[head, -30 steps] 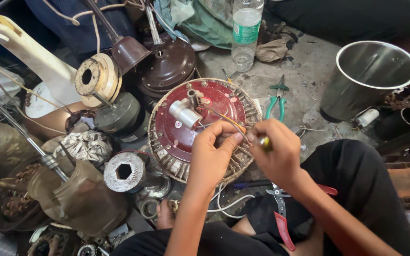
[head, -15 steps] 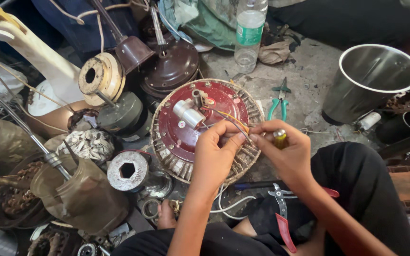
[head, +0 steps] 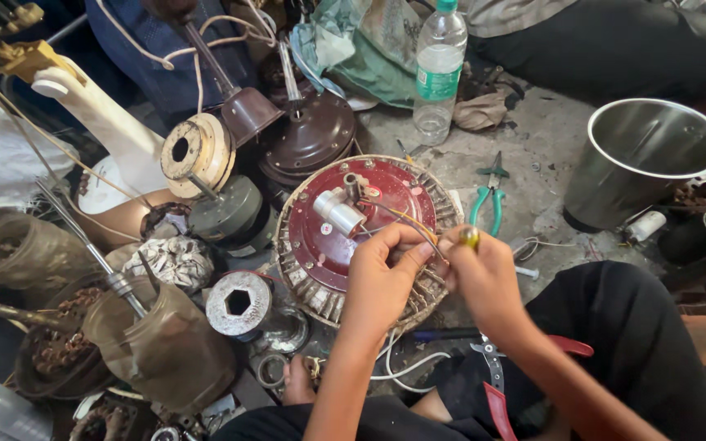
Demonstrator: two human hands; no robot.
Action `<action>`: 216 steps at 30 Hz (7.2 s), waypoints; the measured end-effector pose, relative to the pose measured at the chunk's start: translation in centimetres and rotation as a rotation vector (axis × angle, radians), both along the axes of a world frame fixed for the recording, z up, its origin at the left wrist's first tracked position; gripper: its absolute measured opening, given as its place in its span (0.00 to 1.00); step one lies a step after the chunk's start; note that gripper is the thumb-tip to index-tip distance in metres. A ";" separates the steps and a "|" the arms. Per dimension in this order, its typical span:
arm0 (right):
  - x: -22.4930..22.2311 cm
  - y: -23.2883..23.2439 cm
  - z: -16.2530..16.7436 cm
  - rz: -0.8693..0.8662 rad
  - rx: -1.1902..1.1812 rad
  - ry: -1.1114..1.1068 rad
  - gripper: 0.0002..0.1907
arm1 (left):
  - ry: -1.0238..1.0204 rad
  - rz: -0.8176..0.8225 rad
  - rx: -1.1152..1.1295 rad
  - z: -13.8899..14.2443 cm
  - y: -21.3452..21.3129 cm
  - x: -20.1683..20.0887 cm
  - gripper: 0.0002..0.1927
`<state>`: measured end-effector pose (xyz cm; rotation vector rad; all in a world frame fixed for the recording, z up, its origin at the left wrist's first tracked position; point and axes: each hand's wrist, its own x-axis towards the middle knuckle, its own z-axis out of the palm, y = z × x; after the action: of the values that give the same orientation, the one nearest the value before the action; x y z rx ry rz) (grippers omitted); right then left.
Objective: The person sits on the floor repairing a ceiling fan motor. They use a screwdriver to work on the red fan housing, connect and route the motor wires, use pliers to adjust wiring, and reposition the capacitor and wires on the fan body.
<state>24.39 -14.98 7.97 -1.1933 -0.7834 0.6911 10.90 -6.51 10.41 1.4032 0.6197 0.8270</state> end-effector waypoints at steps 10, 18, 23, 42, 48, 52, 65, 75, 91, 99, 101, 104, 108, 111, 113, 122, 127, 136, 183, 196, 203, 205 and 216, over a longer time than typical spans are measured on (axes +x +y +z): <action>0.9 -1.9 0.4 -0.062 -0.168 -0.043 0.10 | 0.008 0.000 -0.033 -0.3 0.0 -0.1 0.03; -0.9 -1.0 1.4 -0.196 0.120 -0.575 0.10 | -0.027 -0.015 -0.037 0.1 0.0 0.0 0.03; -0.3 -0.2 1.7 -0.314 0.286 -1.046 0.17 | 0.114 0.001 0.089 3.1 -0.4 -1.2 0.05; -2.1 0.0 0.7 -0.188 0.062 -0.610 0.00 | 0.227 0.506 0.482 6.1 1.3 -6.6 0.11; -2.3 0.6 0.0 -0.163 0.186 -0.714 0.06 | 0.380 0.517 0.790 6.6 0.5 -6.1 0.08; -1.6 0.9 -0.2 -0.188 0.173 -0.742 0.07 | 0.514 0.457 0.966 6.6 0.3 -5.1 0.10; 1.4 1.8 -0.9 -0.125 0.132 -0.592 0.07 | 0.244 0.069 0.734 7.5 1.7 -7.0 0.06; 1.6 1.4 0.9 0.098 0.297 -1.065 0.14 | 0.469 0.171 1.024 7.0 2.0 -7.2 0.08; 2.4 0.8 4.2 0.421 0.306 -1.204 0.25 | 0.630 0.003 1.240 7.0 0.6 -5.4 0.27; 3.3 1.6 3.7 0.303 0.263 -1.032 0.18 | 0.561 0.083 1.136 6.1 0.5 -5.1 0.15; 3.7 2.2 3.9 0.295 0.272 -1.004 0.17 | 0.539 0.102 1.163 6.2 0.8 -5.3 0.17; 3.7 3.1 4.1 0.301 0.252 -0.966 0.15 | 0.463 0.148 1.208 6.2 0.8 -5.9 0.12; 3.2 4.2 4.0 0.302 0.258 -0.918 0.13 | 0.534 0.227 1.108 6.0 0.9 -6.3 0.07; 2.7 5.0 3.5 0.287 0.257 -0.872 0.11 | 0.524 0.252 1.031 6.0 1.3 -6.4 0.08; 2.4 5.7 3.0 0.262 0.242 -0.828 0.09 | 0.519 0.257 1.117 6.0 1.5 -6.5 0.06; 2.2 7.8 1.0 0.192 0.159 -0.675 0.06 | 0.397 0.439 1.100 4.6 2.0 -5.3 0.09; 2.4 7.9 0.3 0.252 0.152 -0.401 0.05 | 0.397 0.443 1.134 4.5 2.3 -5.9 0.09; 2.9 7.4 -0.6 0.248 0.092 -0.262 0.07 | 0.377 0.418 1.148 4.6 2.9 -7.0 0.07; 0.4 0.8 4.4 0.295 -0.112 -0.613 0.06 | 0.309 0.148 0.999 5.5 0.7 -5.6 0.06; 1.1 0.8 2.7 0.407 -0.174 -0.391 0.16 | 0.302 0.177 0.939 5.4 0.8 -5.1 0.10; 1.8 1.3 2.5 0.316 -0.258 -0.217 0.06 | 0.302 0.189 0.943 5.5 0.8 -5.3 0.12; 1.7 1.5 2.2 0.325 -0.252 -0.151 0.09 | 0.314 0.195 0.944 5.4 0.7 -5.2 0.12; 1.3 1.3 1.8 0.463 -0.305 -0.007 0.07 | 0.320 0.184 0.949 5.3 0.9 -5.0 0.11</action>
<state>25.68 -13.65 9.74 -1.2980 -0.9981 1.2224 5.92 -5.58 15.68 2.3991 0.6278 1.1216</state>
